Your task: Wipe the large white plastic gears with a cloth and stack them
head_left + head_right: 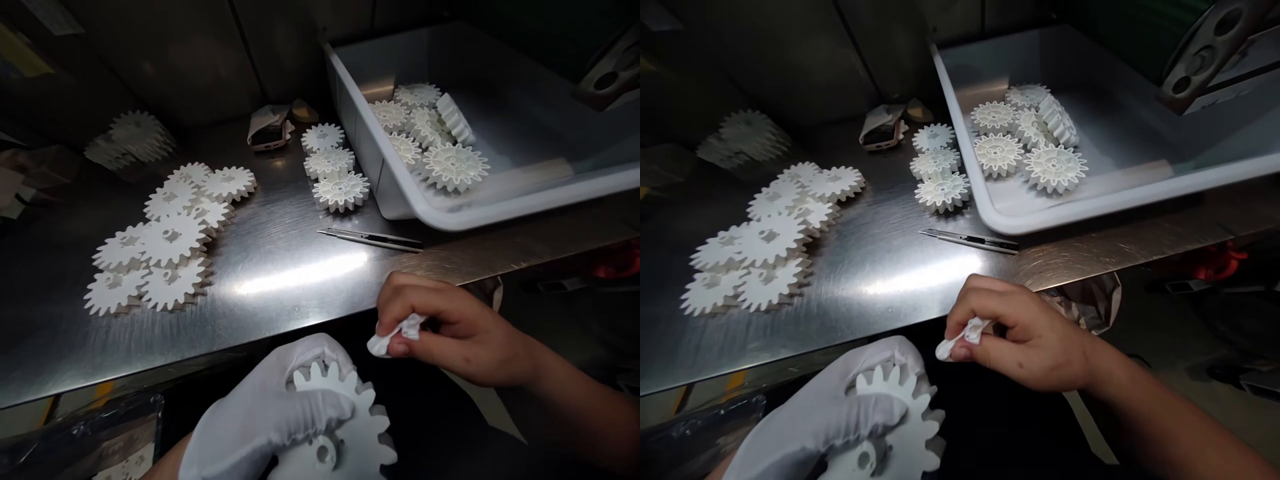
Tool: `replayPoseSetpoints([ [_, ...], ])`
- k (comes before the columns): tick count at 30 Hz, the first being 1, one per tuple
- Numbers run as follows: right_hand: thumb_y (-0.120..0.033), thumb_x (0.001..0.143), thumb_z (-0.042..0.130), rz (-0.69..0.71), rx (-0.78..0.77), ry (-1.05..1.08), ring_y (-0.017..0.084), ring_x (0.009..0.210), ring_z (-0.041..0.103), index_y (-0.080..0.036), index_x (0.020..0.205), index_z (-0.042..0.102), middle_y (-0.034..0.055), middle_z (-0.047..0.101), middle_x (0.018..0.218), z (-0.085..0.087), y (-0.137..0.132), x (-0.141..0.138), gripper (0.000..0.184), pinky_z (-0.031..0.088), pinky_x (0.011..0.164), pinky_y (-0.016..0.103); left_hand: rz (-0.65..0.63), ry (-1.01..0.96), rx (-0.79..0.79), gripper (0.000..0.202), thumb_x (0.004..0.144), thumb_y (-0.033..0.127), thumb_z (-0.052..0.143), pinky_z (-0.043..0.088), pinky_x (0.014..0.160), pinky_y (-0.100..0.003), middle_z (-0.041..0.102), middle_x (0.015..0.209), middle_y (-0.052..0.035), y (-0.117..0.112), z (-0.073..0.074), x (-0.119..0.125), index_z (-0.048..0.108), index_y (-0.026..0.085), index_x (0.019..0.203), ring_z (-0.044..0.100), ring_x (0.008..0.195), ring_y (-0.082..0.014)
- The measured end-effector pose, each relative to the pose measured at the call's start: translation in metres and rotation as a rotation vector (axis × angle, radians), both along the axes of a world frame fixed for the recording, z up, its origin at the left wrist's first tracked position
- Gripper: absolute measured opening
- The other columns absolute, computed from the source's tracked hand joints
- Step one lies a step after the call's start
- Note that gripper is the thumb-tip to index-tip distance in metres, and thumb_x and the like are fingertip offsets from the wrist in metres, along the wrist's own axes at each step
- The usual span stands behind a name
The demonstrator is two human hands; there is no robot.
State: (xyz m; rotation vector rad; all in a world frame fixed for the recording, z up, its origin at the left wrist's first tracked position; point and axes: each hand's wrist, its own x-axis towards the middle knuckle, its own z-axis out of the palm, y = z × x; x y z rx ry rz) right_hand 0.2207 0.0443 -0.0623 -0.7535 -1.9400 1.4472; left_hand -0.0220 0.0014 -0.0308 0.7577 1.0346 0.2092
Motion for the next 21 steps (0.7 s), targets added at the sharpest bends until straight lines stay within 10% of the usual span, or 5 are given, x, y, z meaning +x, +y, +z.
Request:
replayPoseSetpoints([
  [9,-0.01,0.079,0.071,0.171,-0.038,0.255,0.012,0.078,0.059,-0.011,0.086,0.067,0.0044,0.06,0.084,0.001,-0.006,-0.025,0.009,0.049,0.072,0.023,-0.04,-0.071,0.014,0.015,0.078,0.023,0.069,0.043,0.068,-0.024,0.057,0.083,-0.0001,0.004,-0.011,0.013,0.061,0.017,0.089,0.052,0.083,-0.0173],
  [16,-0.009,0.083,0.064,0.006,-0.048,-0.022,0.011,0.078,0.058,-0.017,0.089,0.065,0.0011,0.058,0.086,-0.004,-0.011,-0.006,0.01,0.046,0.071,0.023,0.076,-0.011,0.052,0.019,0.083,0.032,0.063,0.038,0.062,-0.022,0.05,0.075,0.0013,-0.009,-0.006,0.002,0.056,0.015,0.089,0.044,0.068,-0.0123],
  [21,-0.015,0.086,0.063,0.004,-0.106,0.145,0.013,0.084,0.056,-0.021,0.099,0.061,0.0011,0.056,0.091,-0.01,-0.02,-0.003,0.015,0.044,0.076,0.026,0.145,0.017,0.052,0.018,0.083,0.03,0.063,0.039,0.062,-0.022,0.051,0.076,0.0019,-0.013,-0.003,-0.001,0.055,0.016,0.089,0.044,0.069,-0.0121],
])
